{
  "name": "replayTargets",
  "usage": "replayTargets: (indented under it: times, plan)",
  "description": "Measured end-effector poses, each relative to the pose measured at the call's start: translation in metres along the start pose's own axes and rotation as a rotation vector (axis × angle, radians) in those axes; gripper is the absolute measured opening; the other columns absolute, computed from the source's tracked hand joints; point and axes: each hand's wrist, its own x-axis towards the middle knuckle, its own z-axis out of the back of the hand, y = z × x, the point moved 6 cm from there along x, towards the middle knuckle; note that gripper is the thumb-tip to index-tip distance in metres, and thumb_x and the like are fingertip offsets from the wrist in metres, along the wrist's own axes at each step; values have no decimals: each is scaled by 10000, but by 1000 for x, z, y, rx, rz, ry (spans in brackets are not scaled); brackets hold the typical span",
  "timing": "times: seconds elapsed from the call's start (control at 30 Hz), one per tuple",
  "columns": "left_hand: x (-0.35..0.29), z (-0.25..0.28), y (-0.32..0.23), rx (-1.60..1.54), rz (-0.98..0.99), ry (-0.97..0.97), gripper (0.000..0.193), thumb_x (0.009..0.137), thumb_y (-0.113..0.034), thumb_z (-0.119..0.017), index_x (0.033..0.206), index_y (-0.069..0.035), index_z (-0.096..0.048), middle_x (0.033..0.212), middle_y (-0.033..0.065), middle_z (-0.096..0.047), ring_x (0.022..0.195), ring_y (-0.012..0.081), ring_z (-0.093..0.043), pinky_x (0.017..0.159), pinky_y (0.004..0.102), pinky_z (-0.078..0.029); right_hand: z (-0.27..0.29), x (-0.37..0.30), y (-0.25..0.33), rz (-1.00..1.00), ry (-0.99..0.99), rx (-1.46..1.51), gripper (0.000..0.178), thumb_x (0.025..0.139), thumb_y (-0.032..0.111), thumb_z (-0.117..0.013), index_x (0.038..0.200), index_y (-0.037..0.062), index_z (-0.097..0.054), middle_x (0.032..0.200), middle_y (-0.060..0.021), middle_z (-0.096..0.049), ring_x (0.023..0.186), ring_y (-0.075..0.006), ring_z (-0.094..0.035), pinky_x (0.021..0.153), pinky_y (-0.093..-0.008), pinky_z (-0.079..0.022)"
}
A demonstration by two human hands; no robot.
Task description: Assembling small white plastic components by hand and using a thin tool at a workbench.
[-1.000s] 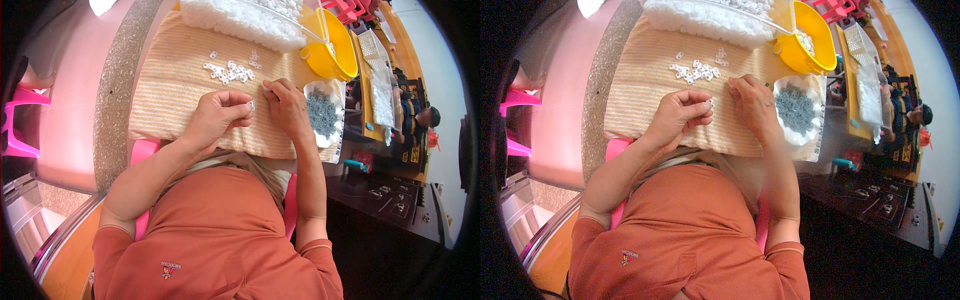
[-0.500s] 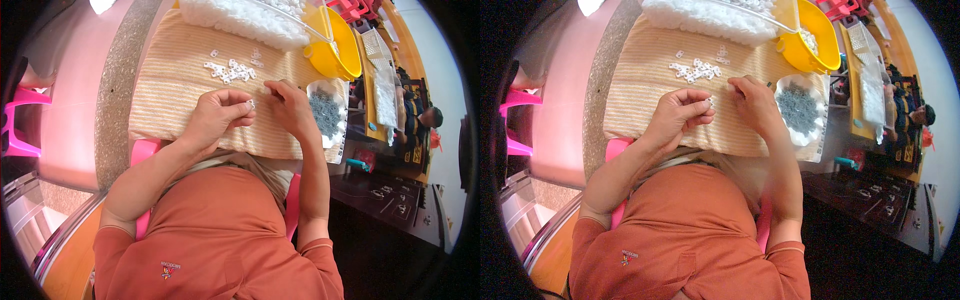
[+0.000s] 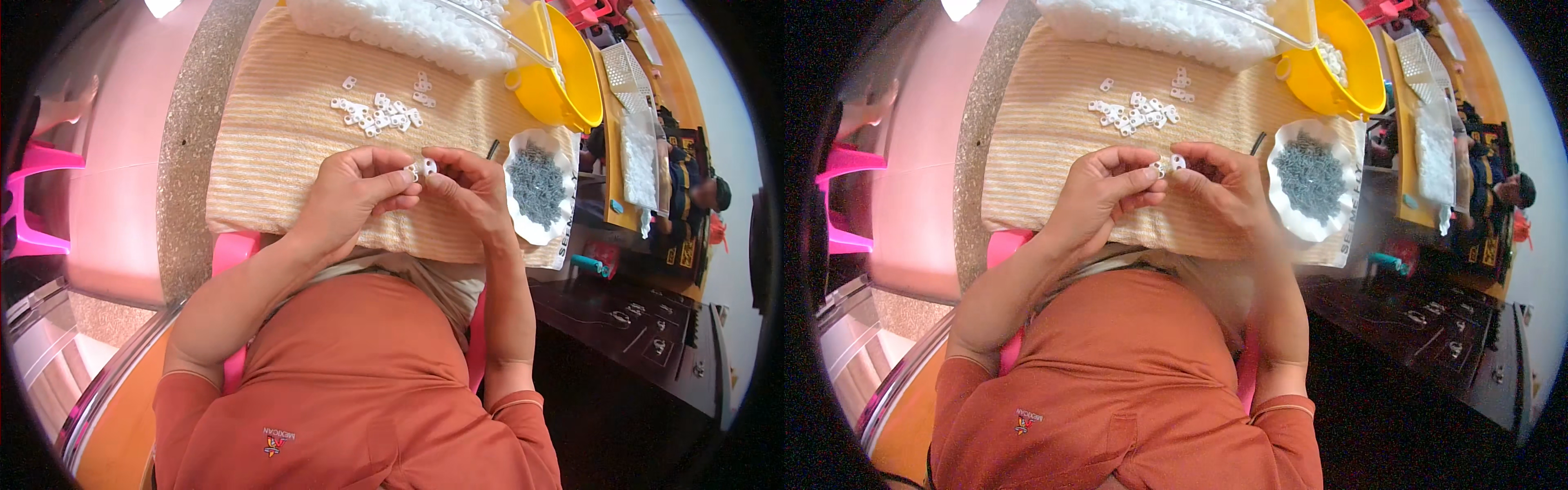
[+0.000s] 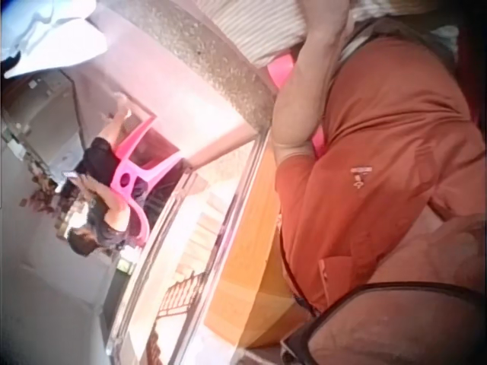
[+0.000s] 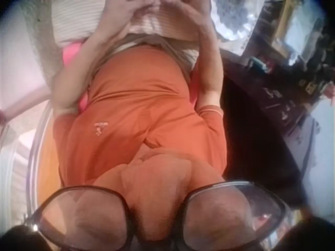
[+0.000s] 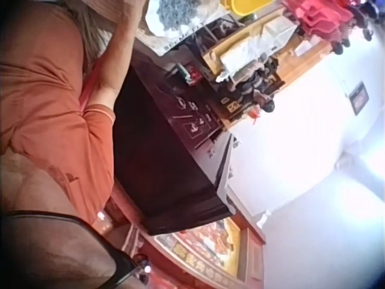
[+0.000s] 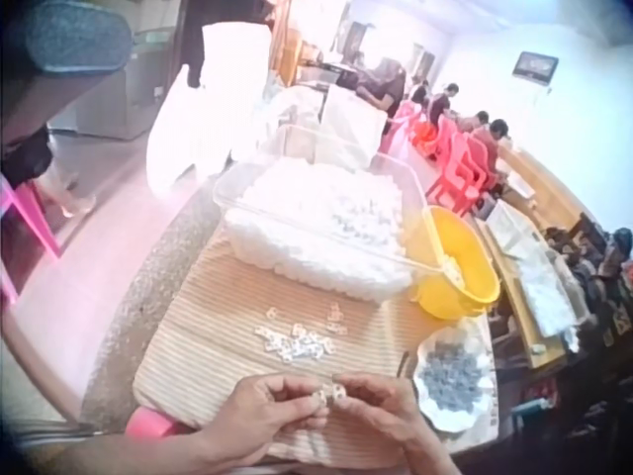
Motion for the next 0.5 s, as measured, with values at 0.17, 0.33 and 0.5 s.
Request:
replayTargets:
  times: [0.17, 0.33, 0.5]
  plan:
    - [0, -1, 1, -17, 25, -14, 126, 878, -12, -613, 1000, 18, -612, 913, 86, -664, 780, 123, -648, 706, 236, -553, -3, 0, -1, -18, -7, 110, 300, 861, 1, -647, 1157, -30, -605, 951, -50, -663, 853, -96, -617, 758, -221, -500]
    - [0, 1, 1, 12, 45, -8, 151, 876, -16, -612, 1024, 12, -604, 914, 80, -656, 798, 135, -659, 732, 257, -573, -4, -1, 0, -22, 0, 129, 307, 853, -5, -651, 1155, -33, -604, 962, -56, -663, 859, -94, -617, 757, -219, -498]
    - [0, -1, 0, -22, 53, -8, 143, 873, -13, -618, 1012, 18, -605, 914, 83, -659, 803, 131, -657, 725, 249, -568, -2, -1, -5, -31, 9, 163, 311, 851, -12, -648, 1157, -36, -601, 968, -60, -662, 869, -103, -618, 766, -225, -499]
